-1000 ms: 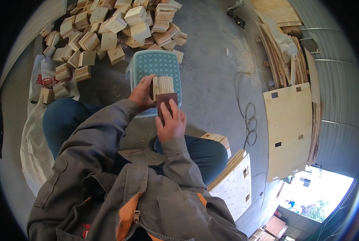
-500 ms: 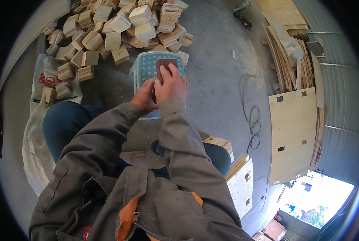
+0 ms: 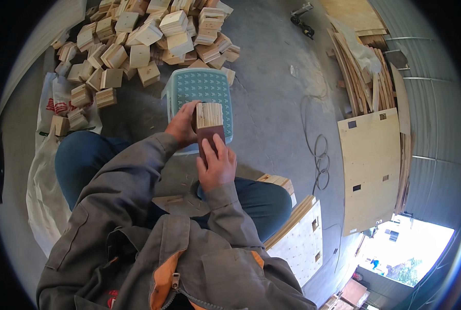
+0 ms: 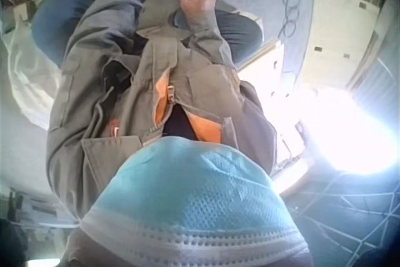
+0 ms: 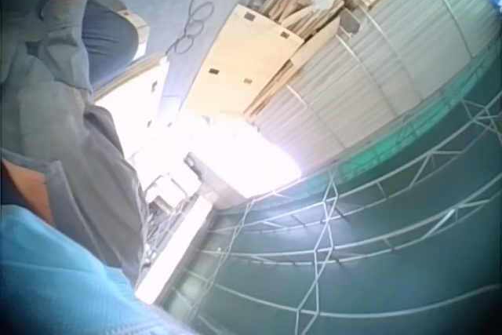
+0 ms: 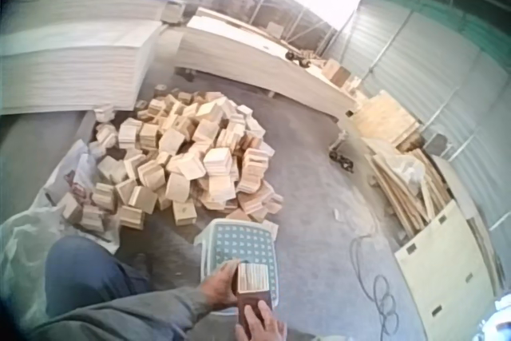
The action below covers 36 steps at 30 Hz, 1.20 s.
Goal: The person sits on the floor and sands small wooden blocks using a sanding block. They pick up each block, sand its edges and faces, then place it into a nearby stack. The process is repeated for multiple blocks.
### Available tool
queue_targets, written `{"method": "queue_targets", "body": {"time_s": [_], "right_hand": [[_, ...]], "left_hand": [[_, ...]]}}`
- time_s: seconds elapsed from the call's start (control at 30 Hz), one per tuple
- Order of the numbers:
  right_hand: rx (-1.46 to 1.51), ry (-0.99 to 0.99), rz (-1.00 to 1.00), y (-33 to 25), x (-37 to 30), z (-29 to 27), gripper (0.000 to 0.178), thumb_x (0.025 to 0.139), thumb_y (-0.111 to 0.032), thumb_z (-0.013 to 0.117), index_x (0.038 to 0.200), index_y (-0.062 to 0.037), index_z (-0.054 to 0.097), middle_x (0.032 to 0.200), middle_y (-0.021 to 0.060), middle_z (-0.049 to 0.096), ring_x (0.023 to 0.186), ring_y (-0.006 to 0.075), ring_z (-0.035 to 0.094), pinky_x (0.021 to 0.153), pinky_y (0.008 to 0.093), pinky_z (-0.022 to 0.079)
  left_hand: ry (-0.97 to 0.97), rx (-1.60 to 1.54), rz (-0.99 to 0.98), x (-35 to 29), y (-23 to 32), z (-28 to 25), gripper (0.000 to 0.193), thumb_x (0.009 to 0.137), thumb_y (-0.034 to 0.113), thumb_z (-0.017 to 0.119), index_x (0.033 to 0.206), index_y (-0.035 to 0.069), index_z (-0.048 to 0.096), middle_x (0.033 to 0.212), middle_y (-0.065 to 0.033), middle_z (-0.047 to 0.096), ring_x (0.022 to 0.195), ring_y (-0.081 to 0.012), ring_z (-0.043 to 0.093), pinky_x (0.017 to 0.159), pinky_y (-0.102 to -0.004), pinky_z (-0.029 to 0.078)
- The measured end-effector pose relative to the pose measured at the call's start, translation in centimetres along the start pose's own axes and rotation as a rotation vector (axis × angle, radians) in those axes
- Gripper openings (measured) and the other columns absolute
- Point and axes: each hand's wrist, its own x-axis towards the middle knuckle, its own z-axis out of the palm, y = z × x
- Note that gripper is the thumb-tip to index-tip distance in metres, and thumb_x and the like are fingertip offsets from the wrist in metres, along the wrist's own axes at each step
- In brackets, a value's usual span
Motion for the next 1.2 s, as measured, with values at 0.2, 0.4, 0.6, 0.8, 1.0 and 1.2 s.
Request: {"method": "queue_targets", "body": {"time_s": [0.2, 0.4, 0.6, 0.8, 1.0, 1.2], "right_hand": [[0.012, -0.025, 0.027, 0.0, -0.2, -0.8, 0.057, 0.082, -0.016, 0.083, 0.138, -0.0137, 0.072, 0.152, 0.0161, 0.058, 0.132, 0.0381, 0.057, 0.112, 0.0489, 0.045], [0.005, 0.061, 0.022, 2.3, 7.4, 2.1, 0.052, 0.083, -0.019, 0.081, 0.134, -0.0161, 0.074, 0.149, 0.009, 0.06, 0.125, 0.0381, 0.059, 0.109, 0.0498, 0.048], [0.034, -0.046, 0.268, 4.0, 16.0, 3.6, 0.052, 0.085, -0.022, 0.079, 0.136, -0.017, 0.073, 0.15, 0.0095, 0.061, 0.127, 0.0364, 0.06, 0.113, 0.0463, 0.047], [-0.011, 0.033, 0.138, 5.4, 12.1, 3.8, 0.054, 0.086, -0.022, 0.079, 0.139, -0.0153, 0.072, 0.152, 0.0121, 0.058, 0.132, 0.0387, 0.057, 0.114, 0.0468, 0.045], [0.022, 0.035, 0.067, 1.9, 0.5, 0.0, 0.06, 0.083, -0.016, 0.082, 0.142, -0.0125, 0.069, 0.154, 0.0156, 0.055, 0.131, 0.04, 0.056, 0.112, 0.0503, 0.045], [0.08, 0.052, 0.069, 2.3, -1.9, -0.7, 0.06, 0.082, -0.015, 0.084, 0.14, -0.0132, 0.069, 0.154, 0.0162, 0.055, 0.13, 0.0395, 0.057, 0.111, 0.0503, 0.046]], "left_hand": [[0.003, -0.027, -0.008, 0.0, 0.3, 0.1, 0.102, 0.068, 0.033, 0.098, 0.151, 0.007, 0.045, 0.145, -0.0231, 0.054, 0.136, -0.0434, 0.055, 0.114, -0.045, 0.048], [0.018, -0.034, 0.005, -0.3, -0.5, 0.1, 0.101, 0.067, 0.022, 0.093, 0.153, 0.009, 0.043, 0.144, -0.0231, 0.054, 0.134, -0.0444, 0.056, 0.113, -0.0455, 0.05], [-0.038, -0.024, -0.045, -0.2, 0.4, -0.3, 0.105, 0.063, 0.017, 0.095, 0.153, 0.009, 0.042, 0.146, -0.0198, 0.053, 0.137, -0.0423, 0.054, 0.115, -0.0446, 0.049], [-0.046, -0.017, -0.069, -0.2, 1.0, -0.4, 0.103, 0.065, 0.016, 0.094, 0.154, 0.01, 0.042, 0.147, -0.0196, 0.053, 0.137, -0.042, 0.054, 0.115, -0.0444, 0.049], [0.009, -0.025, 0.004, -0.1, 0.4, 0.0, 0.096, 0.069, 0.017, 0.09, 0.152, 0.009, 0.043, 0.144, -0.023, 0.055, 0.135, -0.0438, 0.055, 0.114, -0.0452, 0.049], [0.0, -0.016, -0.027, 0.1, 0.5, 0.1, 0.101, 0.066, 0.016, 0.092, 0.153, 0.006, 0.043, 0.144, -0.0233, 0.055, 0.136, -0.0432, 0.055, 0.116, -0.0441, 0.047]]}}
